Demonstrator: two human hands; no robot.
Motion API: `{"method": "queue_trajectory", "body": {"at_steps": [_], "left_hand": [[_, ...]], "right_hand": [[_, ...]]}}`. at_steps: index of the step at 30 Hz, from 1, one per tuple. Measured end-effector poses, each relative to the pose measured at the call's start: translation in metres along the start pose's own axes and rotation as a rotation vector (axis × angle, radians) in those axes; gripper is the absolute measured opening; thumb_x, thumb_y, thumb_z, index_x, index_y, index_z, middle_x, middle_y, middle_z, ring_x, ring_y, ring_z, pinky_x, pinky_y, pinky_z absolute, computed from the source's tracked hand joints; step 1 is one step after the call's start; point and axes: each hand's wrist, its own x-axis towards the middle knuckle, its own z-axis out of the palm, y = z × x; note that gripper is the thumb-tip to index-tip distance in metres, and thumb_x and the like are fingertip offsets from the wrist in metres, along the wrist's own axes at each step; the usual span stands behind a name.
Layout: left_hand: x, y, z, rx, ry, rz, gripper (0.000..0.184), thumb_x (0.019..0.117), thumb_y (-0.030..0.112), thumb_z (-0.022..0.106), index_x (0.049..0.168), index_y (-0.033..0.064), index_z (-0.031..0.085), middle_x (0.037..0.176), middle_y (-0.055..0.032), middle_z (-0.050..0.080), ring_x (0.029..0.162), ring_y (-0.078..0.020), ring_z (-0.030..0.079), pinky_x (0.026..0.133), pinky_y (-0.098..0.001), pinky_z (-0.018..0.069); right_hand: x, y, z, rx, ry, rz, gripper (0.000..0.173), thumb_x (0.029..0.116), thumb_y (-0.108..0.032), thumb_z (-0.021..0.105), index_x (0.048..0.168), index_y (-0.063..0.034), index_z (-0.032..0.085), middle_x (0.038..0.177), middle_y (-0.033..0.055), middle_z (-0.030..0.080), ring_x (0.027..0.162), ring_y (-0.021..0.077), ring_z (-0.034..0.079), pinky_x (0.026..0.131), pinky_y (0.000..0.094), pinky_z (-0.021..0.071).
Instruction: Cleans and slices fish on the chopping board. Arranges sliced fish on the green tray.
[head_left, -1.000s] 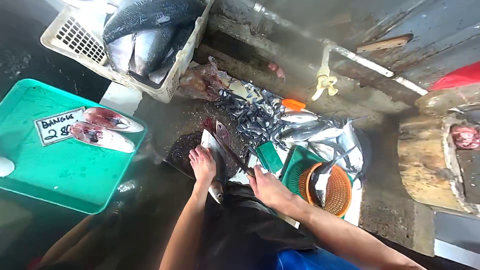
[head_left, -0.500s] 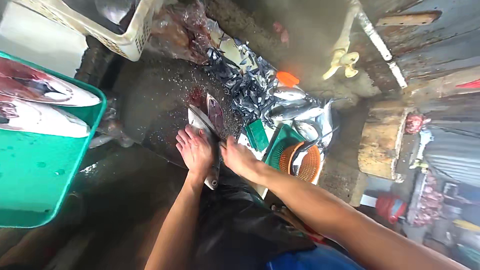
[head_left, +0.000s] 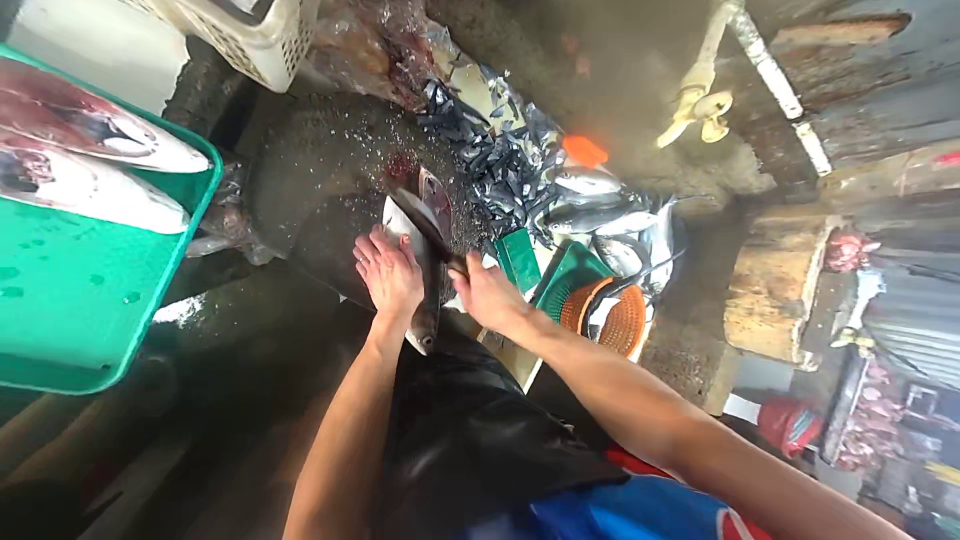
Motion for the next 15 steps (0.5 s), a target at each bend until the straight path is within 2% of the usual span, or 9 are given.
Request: {"method": "queue_trajectory", "body": {"at_steps": [2, 3, 6, 9, 12, 15], "left_hand": [[-0.01, -0.006, -0.003, -0.093, 0.012, -0.004, 0.06, 0.1087, 0.047, 0.037, 0.154, 0.0076, 0.034, 0.148, -0.0283, 0.042, 0.133, -0.048, 0.047, 0.101, -0.0651, 0.0455], [-0.011, -0.007, -0.001, -0.1, 0.023, -0.012, 0.058, 0.1084, 0.043, 0.039, 0.153, 0.0052, 0.035, 0.145, -0.0297, 0.043, 0.131, -0.0495, 0.048, 0.099, -0.0651, 0.0462], [-0.021, -0.008, 0.007, -0.026, 0.036, -0.047, 0.058, 0.1081, 0.04, 0.038, 0.15, 0.0004, 0.039, 0.143, -0.0306, 0.046, 0.129, -0.0489, 0.049, 0.101, -0.0616, 0.0457], [-0.017, -0.003, 0.007, -0.003, 0.05, -0.041, 0.057, 0.1086, 0.041, 0.036, 0.15, 0.0013, 0.038, 0.145, -0.0297, 0.044, 0.13, -0.0483, 0.049, 0.1, -0.0613, 0.0459], [-0.026, -0.005, 0.005, 0.008, 0.061, -0.01, 0.059, 0.1086, 0.046, 0.034, 0.153, 0.0074, 0.034, 0.147, -0.0255, 0.043, 0.132, -0.0452, 0.048, 0.1, -0.0598, 0.0477], [-0.022, -0.003, 0.009, 0.059, 0.06, -0.029, 0.057, 0.1094, 0.045, 0.031, 0.151, 0.0062, 0.034, 0.146, -0.025, 0.043, 0.132, -0.0447, 0.049, 0.1, -0.0595, 0.0482]], "right_hand": [[-0.044, 0.004, -0.02, -0.068, 0.059, -0.073, 0.046, 0.1085, -0.043, 0.04, 0.131, -0.0048, 0.052, 0.079, 0.0118, 0.068, 0.074, 0.0316, 0.072, 0.066, 0.0497, 0.0603], [-0.058, 0.006, -0.028, -0.113, 0.037, -0.077, 0.047, 0.1088, -0.043, 0.039, 0.132, -0.0037, 0.052, 0.081, 0.0126, 0.069, 0.078, 0.0326, 0.073, 0.069, 0.0496, 0.0603], [-0.079, 0.01, -0.028, -0.224, -0.142, 0.022, 0.05, 0.1104, -0.045, 0.034, 0.133, -0.0037, 0.05, 0.089, 0.016, 0.07, 0.091, 0.0374, 0.073, 0.079, 0.0523, 0.0592], [-0.08, 0.002, -0.039, -0.291, -0.206, 0.084, 0.051, 0.1106, -0.046, 0.033, 0.137, -0.0044, 0.048, 0.094, 0.0174, 0.07, 0.095, 0.0382, 0.072, 0.08, 0.0534, 0.0586], [-0.085, -0.021, -0.055, -0.347, -0.291, 0.158, 0.053, 0.111, -0.046, 0.032, 0.14, -0.004, 0.044, 0.1, 0.0184, 0.069, 0.099, 0.0386, 0.072, 0.082, 0.0534, 0.0587], [-0.043, -0.034, -0.033, -0.283, -0.256, 0.172, 0.051, 0.1105, -0.044, 0.036, 0.14, -0.0027, 0.043, 0.1, 0.0191, 0.069, 0.097, 0.0385, 0.072, 0.08, 0.0545, 0.0592]]}}
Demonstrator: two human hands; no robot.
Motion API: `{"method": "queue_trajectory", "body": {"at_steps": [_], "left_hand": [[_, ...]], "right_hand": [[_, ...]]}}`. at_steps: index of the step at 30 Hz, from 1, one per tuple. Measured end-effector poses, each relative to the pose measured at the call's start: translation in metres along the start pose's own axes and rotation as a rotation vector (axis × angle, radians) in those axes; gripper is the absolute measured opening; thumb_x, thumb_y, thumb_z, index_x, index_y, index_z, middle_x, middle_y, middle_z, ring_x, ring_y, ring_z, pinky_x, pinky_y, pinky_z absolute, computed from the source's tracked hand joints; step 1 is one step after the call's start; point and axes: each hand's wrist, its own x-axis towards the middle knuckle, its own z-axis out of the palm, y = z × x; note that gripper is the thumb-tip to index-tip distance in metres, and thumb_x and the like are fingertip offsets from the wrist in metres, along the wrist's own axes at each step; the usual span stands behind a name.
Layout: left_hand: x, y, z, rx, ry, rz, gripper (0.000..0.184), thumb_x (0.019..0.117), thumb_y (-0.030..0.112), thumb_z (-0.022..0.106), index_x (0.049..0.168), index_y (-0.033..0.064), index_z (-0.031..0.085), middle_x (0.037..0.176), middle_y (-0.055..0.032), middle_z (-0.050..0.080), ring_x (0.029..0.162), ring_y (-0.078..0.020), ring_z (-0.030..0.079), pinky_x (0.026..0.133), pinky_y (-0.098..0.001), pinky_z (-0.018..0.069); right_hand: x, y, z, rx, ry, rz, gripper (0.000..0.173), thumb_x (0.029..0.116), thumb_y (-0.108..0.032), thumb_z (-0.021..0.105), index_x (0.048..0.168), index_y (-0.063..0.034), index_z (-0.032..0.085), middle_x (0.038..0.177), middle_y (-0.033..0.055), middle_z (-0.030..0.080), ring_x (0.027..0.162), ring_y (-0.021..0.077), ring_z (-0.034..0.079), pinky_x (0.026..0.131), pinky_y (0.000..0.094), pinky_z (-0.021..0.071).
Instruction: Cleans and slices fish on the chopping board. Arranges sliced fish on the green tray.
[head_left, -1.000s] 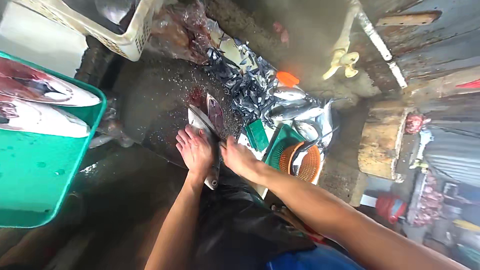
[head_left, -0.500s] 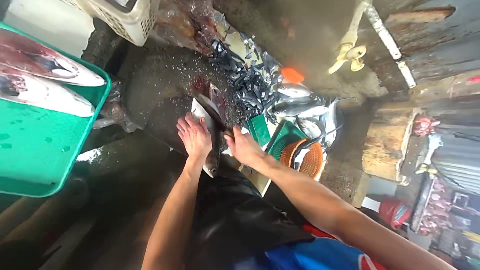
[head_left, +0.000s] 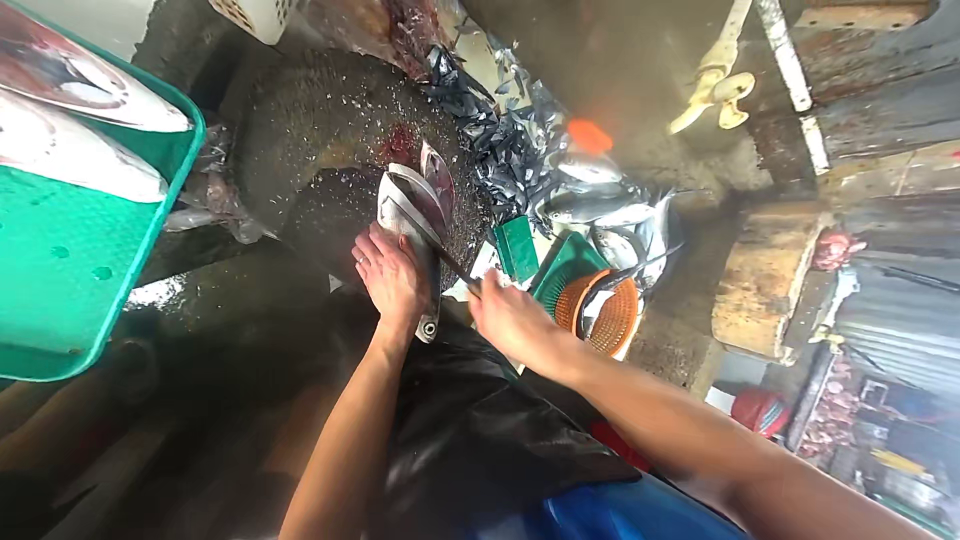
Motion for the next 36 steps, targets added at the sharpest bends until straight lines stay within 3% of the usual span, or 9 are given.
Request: {"method": "queue_trajectory", "body": {"at_steps": [4, 6, 11, 14, 16, 21, 30, 33, 36], "left_hand": [[0.007, 0.0, 0.003, 0.008, -0.013, -0.053, 0.058, 0.1083, 0.045, 0.032, 0.151, 0.0062, 0.036, 0.146, -0.0233, 0.044, 0.133, -0.0422, 0.048, 0.102, -0.0585, 0.0471], [0.002, -0.002, 0.004, 0.003, -0.015, -0.055, 0.056, 0.1081, 0.044, 0.034, 0.149, 0.0058, 0.039, 0.143, -0.0239, 0.047, 0.13, -0.0431, 0.049, 0.1, -0.0585, 0.0473], [0.004, -0.001, 0.008, 0.004, 0.005, -0.049, 0.06, 0.1084, 0.046, 0.029, 0.153, 0.0062, 0.036, 0.146, -0.0242, 0.045, 0.133, -0.0426, 0.048, 0.101, -0.0589, 0.0469], [0.01, 0.003, 0.007, 0.037, 0.004, -0.068, 0.057, 0.1073, 0.041, 0.034, 0.151, 0.005, 0.041, 0.142, -0.024, 0.048, 0.132, -0.042, 0.049, 0.102, -0.0568, 0.0457], [0.013, 0.007, 0.006, 0.017, 0.0, -0.08, 0.056, 0.1069, 0.04, 0.037, 0.15, 0.0041, 0.042, 0.142, -0.0251, 0.049, 0.132, -0.043, 0.048, 0.104, -0.0573, 0.0445], [-0.008, -0.006, 0.004, -0.227, 0.05, -0.071, 0.055, 0.1063, 0.034, 0.046, 0.151, 0.002, 0.04, 0.14, -0.0297, 0.048, 0.128, -0.0475, 0.049, 0.103, -0.0635, 0.0435], [-0.022, -0.001, 0.011, -0.096, 0.04, -0.109, 0.056, 0.1088, 0.039, 0.036, 0.153, 0.005, 0.034, 0.145, -0.0267, 0.044, 0.131, -0.0455, 0.047, 0.102, -0.0599, 0.0447], [-0.017, 0.001, 0.012, -0.045, 0.036, -0.127, 0.055, 0.1092, 0.039, 0.036, 0.152, 0.0045, 0.035, 0.144, -0.0266, 0.045, 0.131, -0.0451, 0.048, 0.101, -0.0584, 0.0462], [-0.016, 0.002, 0.014, -0.054, 0.033, -0.136, 0.054, 0.1092, 0.039, 0.033, 0.152, 0.0045, 0.035, 0.146, -0.0248, 0.044, 0.131, -0.0434, 0.048, 0.101, -0.0575, 0.0466]], "right_hand": [[0.07, -0.026, 0.019, 0.134, 0.236, -0.122, 0.054, 0.1079, -0.048, 0.043, 0.139, -0.0039, 0.043, 0.087, 0.0166, 0.069, 0.079, 0.0363, 0.073, 0.064, 0.0536, 0.0607], [0.058, -0.023, 0.015, 0.161, 0.232, -0.143, 0.053, 0.1082, -0.049, 0.042, 0.138, -0.0053, 0.044, 0.087, 0.0169, 0.067, 0.077, 0.0369, 0.072, 0.061, 0.0545, 0.06], [0.019, 0.003, 0.011, 0.069, 0.007, -0.052, 0.053, 0.11, -0.044, 0.035, 0.143, -0.0037, 0.041, 0.103, 0.0198, 0.069, 0.099, 0.0386, 0.072, 0.082, 0.056, 0.0589], [0.07, 0.007, 0.06, 0.177, 0.099, -0.077, 0.06, 0.1085, -0.047, 0.036, 0.149, -0.0023, 0.039, 0.104, 0.0196, 0.072, 0.1, 0.0376, 0.073, 0.088, 0.0544, 0.0586], [0.074, 0.011, 0.05, 0.187, 0.145, -0.136, 0.059, 0.1086, -0.047, 0.035, 0.148, -0.0033, 0.042, 0.101, 0.0186, 0.073, 0.098, 0.0366, 0.073, 0.087, 0.0536, 0.0589], [-0.014, 0.043, 0.031, 0.089, 0.342, -0.275, 0.054, 0.108, -0.044, 0.038, 0.134, -0.0001, 0.054, 0.08, 0.0133, 0.07, 0.076, 0.0335, 0.074, 0.067, 0.0497, 0.0606], [-0.058, 0.038, 0.002, -0.145, -0.019, -0.047, 0.054, 0.1103, -0.046, 0.032, 0.142, -0.0033, 0.043, 0.095, 0.0176, 0.07, 0.092, 0.0393, 0.073, 0.076, 0.0538, 0.0597], [-0.017, 0.007, 0.003, -0.077, -0.035, -0.05, 0.054, 0.1108, -0.043, 0.034, 0.144, -0.0011, 0.042, 0.103, 0.0204, 0.07, 0.1, 0.0396, 0.072, 0.083, 0.0549, 0.0586], [0.05, -0.03, 0.012, 0.051, 0.148, -0.134, 0.05, 0.1085, -0.046, 0.041, 0.136, -0.0048, 0.046, 0.091, 0.0173, 0.069, 0.084, 0.0371, 0.073, 0.068, 0.0543, 0.0606]]}}
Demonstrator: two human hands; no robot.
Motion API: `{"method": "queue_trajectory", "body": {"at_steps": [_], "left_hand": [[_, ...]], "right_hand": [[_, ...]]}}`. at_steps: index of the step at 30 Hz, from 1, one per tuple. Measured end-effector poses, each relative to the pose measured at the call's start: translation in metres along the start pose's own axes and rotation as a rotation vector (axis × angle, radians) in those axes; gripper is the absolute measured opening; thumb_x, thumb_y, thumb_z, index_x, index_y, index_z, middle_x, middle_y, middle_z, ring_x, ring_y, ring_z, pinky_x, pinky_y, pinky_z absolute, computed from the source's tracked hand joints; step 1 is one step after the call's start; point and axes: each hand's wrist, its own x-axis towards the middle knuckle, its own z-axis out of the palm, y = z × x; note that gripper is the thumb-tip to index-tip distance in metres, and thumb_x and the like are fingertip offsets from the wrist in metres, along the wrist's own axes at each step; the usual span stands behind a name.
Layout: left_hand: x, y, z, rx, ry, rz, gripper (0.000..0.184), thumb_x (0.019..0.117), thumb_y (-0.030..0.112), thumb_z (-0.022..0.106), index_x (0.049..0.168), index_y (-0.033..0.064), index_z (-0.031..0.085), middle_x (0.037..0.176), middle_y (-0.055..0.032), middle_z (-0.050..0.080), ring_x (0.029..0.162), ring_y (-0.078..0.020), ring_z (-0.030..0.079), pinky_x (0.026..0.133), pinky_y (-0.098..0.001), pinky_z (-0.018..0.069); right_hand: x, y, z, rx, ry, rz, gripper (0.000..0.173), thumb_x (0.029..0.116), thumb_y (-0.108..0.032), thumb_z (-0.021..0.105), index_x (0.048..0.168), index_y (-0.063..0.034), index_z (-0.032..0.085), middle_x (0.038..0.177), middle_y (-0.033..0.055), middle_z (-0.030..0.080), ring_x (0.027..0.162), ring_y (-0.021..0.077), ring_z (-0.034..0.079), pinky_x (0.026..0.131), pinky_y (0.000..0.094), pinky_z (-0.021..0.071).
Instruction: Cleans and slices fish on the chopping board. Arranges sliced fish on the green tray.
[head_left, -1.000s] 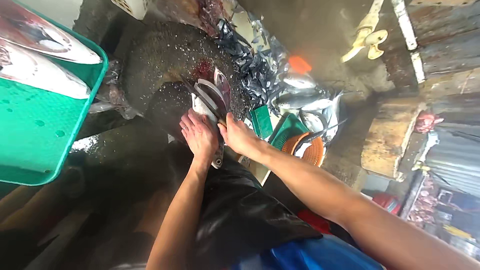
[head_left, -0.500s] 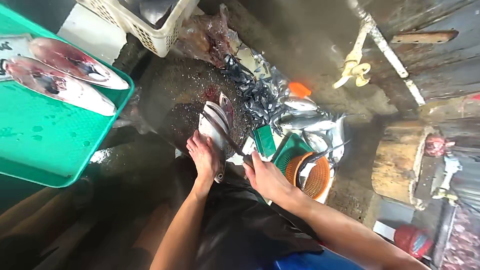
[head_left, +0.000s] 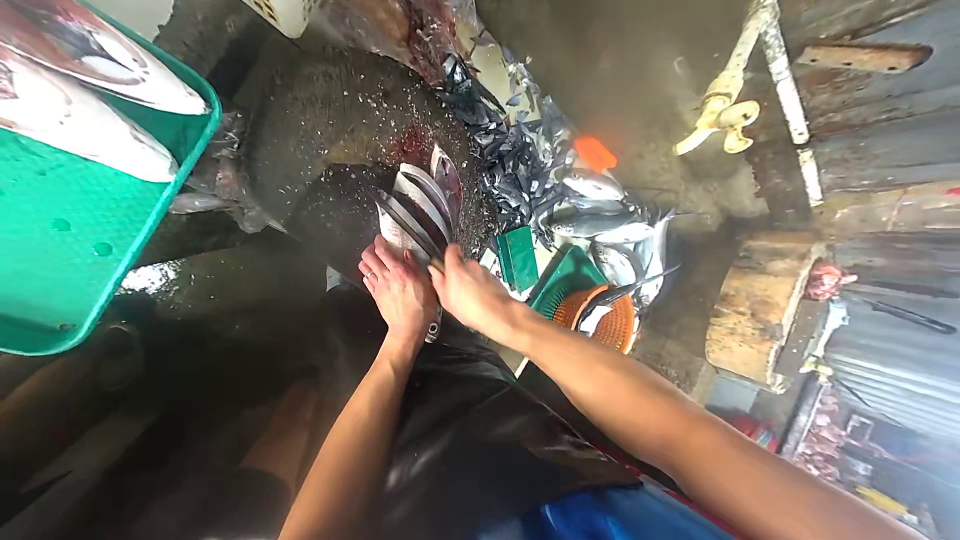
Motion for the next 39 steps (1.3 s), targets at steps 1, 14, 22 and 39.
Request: {"method": "queue_trajectory", "body": {"at_steps": [1, 14, 22, 39], "left_hand": [[0.001, -0.001, 0.0, -0.013, 0.006, 0.004, 0.055, 0.1091, 0.038, 0.034, 0.152, 0.0043, 0.034, 0.146, -0.0248, 0.044, 0.131, -0.0435, 0.048, 0.1, -0.0581, 0.0468], [-0.004, -0.002, 0.002, 0.019, -0.013, -0.002, 0.06, 0.1087, 0.044, 0.029, 0.155, 0.0053, 0.031, 0.149, -0.0245, 0.04, 0.135, -0.0435, 0.045, 0.102, -0.0593, 0.0449], [-0.003, -0.003, 0.004, 0.012, 0.018, 0.012, 0.057, 0.1092, 0.042, 0.027, 0.152, 0.0047, 0.033, 0.146, -0.0233, 0.042, 0.132, -0.0427, 0.046, 0.101, -0.0581, 0.044], [-0.042, -0.014, 0.005, -0.189, 0.082, 0.006, 0.056, 0.1072, 0.034, 0.039, 0.15, -0.0019, 0.035, 0.142, -0.0296, 0.045, 0.134, -0.0452, 0.045, 0.108, -0.0575, 0.042]], "right_hand": [[0.013, -0.008, -0.002, 0.028, 0.042, -0.041, 0.049, 0.1084, -0.047, 0.042, 0.133, -0.0055, 0.047, 0.088, 0.0167, 0.068, 0.08, 0.0366, 0.073, 0.064, 0.0541, 0.0603], [-0.002, 0.02, 0.017, 0.007, -0.039, 0.003, 0.052, 0.1089, -0.044, 0.043, 0.144, -0.0049, 0.04, 0.092, 0.018, 0.07, 0.087, 0.0372, 0.074, 0.074, 0.0545, 0.0606], [-0.007, 0.054, 0.056, 0.036, -0.073, 0.013, 0.055, 0.1089, -0.043, 0.038, 0.147, -0.0026, 0.041, 0.101, 0.0198, 0.072, 0.1, 0.0376, 0.073, 0.087, 0.0543, 0.0585], [-0.118, 0.089, 0.002, -0.23, -0.104, -0.031, 0.053, 0.1099, -0.048, 0.032, 0.138, -0.0057, 0.047, 0.09, 0.0161, 0.07, 0.09, 0.0378, 0.073, 0.076, 0.0523, 0.0588]]}}
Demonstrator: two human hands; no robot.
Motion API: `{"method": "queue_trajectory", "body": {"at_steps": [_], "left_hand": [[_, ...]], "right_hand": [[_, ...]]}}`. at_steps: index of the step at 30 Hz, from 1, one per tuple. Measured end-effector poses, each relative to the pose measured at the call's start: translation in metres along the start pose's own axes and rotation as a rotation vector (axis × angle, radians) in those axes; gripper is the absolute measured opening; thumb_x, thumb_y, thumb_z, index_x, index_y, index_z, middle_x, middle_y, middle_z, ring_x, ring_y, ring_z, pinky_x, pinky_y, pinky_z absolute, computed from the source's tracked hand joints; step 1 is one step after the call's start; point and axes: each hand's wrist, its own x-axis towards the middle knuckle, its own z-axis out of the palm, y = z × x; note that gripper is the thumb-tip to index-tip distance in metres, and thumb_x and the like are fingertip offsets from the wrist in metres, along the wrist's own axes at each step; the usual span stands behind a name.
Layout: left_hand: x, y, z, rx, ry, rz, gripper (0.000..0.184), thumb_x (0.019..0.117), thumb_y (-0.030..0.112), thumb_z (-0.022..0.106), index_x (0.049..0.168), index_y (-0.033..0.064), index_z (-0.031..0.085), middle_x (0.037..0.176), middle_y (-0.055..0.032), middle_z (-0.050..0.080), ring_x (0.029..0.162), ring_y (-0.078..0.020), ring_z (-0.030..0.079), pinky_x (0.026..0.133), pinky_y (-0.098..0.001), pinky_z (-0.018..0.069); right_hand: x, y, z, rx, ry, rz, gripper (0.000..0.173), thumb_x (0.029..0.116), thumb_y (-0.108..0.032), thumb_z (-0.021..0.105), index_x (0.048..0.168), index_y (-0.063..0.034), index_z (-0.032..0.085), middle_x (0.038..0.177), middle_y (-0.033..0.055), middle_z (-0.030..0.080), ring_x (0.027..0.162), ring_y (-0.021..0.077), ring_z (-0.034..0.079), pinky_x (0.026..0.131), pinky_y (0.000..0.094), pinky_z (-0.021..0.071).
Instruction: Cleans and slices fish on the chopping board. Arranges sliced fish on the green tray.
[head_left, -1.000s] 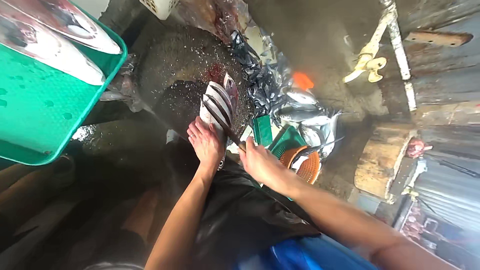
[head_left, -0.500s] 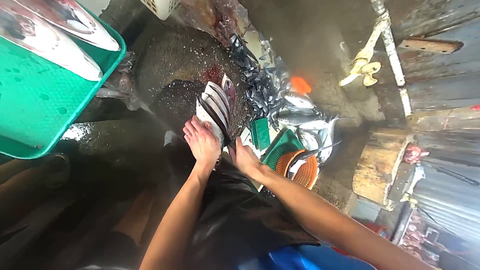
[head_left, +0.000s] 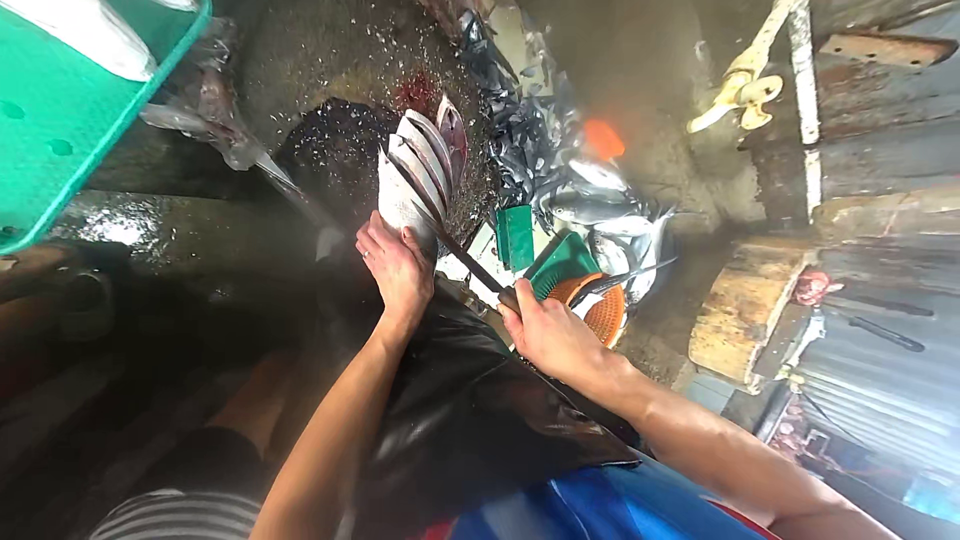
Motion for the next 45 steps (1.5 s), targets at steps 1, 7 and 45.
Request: {"method": "queue_trajectory", "body": {"at_steps": [1, 7, 45], "left_hand": [[0.003, 0.002, 0.0, 0.021, 0.016, -0.018, 0.055, 0.1069, 0.034, 0.041, 0.149, -0.0017, 0.038, 0.141, -0.0291, 0.047, 0.133, -0.0452, 0.047, 0.107, -0.0567, 0.0421], [0.003, 0.008, -0.002, 0.127, -0.022, -0.032, 0.056, 0.1087, 0.038, 0.036, 0.151, 0.0017, 0.034, 0.143, -0.0276, 0.044, 0.13, -0.0462, 0.048, 0.099, -0.0595, 0.0455], [-0.024, -0.001, 0.024, -0.068, 0.209, -0.022, 0.046, 0.1058, 0.033, 0.039, 0.135, -0.0017, 0.049, 0.131, -0.0241, 0.052, 0.126, -0.0378, 0.049, 0.108, -0.0467, 0.0409]], "right_hand": [[-0.003, -0.002, -0.007, -0.02, -0.016, 0.005, 0.053, 0.11, -0.048, 0.032, 0.139, -0.0052, 0.047, 0.091, 0.0167, 0.07, 0.091, 0.0385, 0.073, 0.077, 0.0526, 0.0588], [0.049, -0.04, -0.014, 0.049, -0.061, 0.045, 0.051, 0.1098, -0.044, 0.037, 0.139, -0.0027, 0.045, 0.095, 0.0183, 0.069, 0.093, 0.0383, 0.072, 0.078, 0.0545, 0.0591], [-0.006, 0.012, -0.013, -0.144, -0.042, -0.079, 0.049, 0.11, -0.046, 0.035, 0.132, -0.0042, 0.049, 0.086, 0.0153, 0.068, 0.086, 0.0379, 0.073, 0.072, 0.052, 0.0592]]}}
